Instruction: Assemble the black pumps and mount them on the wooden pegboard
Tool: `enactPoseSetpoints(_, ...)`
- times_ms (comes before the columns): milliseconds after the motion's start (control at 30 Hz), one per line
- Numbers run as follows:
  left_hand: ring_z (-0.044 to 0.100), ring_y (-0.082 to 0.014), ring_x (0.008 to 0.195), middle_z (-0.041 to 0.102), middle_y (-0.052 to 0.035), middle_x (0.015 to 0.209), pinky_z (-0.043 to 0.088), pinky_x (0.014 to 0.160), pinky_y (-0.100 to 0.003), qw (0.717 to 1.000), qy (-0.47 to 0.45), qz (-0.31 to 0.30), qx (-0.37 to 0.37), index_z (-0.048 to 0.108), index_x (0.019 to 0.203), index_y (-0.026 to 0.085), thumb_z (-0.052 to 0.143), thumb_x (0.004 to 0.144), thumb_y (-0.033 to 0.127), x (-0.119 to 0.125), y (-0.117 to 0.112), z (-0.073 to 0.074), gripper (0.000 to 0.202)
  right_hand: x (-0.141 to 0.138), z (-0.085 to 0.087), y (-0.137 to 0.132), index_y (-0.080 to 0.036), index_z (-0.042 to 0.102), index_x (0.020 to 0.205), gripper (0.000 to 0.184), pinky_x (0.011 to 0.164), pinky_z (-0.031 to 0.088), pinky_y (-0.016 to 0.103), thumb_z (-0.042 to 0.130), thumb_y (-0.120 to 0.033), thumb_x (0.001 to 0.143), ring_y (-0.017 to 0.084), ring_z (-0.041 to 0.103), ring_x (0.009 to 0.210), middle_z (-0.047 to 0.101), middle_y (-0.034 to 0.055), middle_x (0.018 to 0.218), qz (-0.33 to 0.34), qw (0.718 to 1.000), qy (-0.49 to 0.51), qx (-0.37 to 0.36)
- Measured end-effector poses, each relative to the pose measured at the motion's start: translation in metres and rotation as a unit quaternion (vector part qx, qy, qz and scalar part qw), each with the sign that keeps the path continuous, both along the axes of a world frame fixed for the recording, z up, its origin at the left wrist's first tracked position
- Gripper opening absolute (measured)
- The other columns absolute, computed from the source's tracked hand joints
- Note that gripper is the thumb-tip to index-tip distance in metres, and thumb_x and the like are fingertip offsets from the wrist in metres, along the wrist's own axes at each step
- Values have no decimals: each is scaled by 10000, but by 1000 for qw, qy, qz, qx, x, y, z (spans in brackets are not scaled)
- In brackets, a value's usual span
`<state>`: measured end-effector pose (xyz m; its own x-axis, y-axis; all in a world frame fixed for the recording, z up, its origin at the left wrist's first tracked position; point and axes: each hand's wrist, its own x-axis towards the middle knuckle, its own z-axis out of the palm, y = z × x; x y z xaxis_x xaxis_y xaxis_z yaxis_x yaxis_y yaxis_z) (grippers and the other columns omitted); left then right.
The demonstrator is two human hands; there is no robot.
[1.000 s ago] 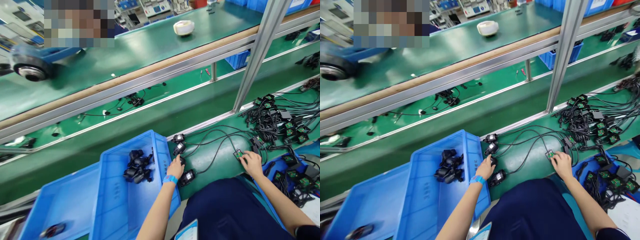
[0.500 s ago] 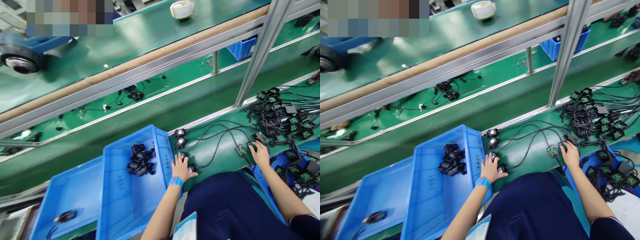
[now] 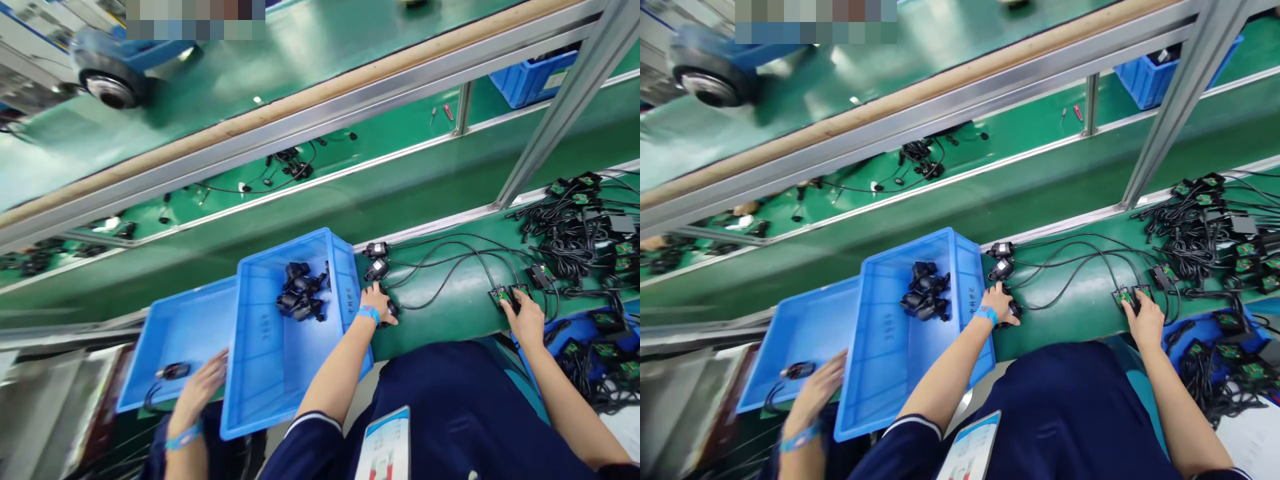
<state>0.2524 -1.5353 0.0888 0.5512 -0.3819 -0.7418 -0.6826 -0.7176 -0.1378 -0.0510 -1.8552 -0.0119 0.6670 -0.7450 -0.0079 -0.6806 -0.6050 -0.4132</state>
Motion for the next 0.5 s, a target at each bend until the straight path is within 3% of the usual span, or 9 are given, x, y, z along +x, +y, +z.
enactPoseSetpoints(100,413,-447,1281,321,-219,1520,408,1005,-595,1000,16,0,21,710,1221,269,829,405,754,1,1,-7,957,-5,-1,-9,-114,651,1130,519,832,449,401,465,-551,921,290,627,907,686,169,999,-23,1000,-9,4)
enactPoseSetpoints(200,411,-432,1272,306,-211,1516,465,945,-560,1000,17,10,8,713,1201,270,833,428,722,-2,3,-9,903,2,-3,-16,-137,690,1012,410,802,437,404,503,-480,888,286,633,843,704,138,908,-25,1000,18,-2)
enactPoseSetpoints(333,426,-417,1243,355,-214,1453,473,937,-556,999,20,30,-12,738,1133,235,830,458,690,-12,0,-4,819,22,-7,-21,-128,700,1039,374,783,435,394,478,-353,839,273,630,819,713,137,876,12,1000,23,4)
enactPoseSetpoints(433,419,-437,1254,360,-221,1439,448,969,-590,997,21,63,-41,750,1109,211,858,473,621,-27,-5,2,764,27,-9,-27,-137,703,1067,425,757,447,426,452,-366,811,300,641,829,712,158,904,30,999,30,-1)
enactPoseSetpoints(500,411,-460,1271,356,-219,1445,435,986,-617,991,20,102,-88,753,1110,217,868,486,597,-43,-6,10,740,21,-6,-32,-181,717,977,404,677,453,458,463,-438,796,330,643,762,705,151,833,16,999,46,20)
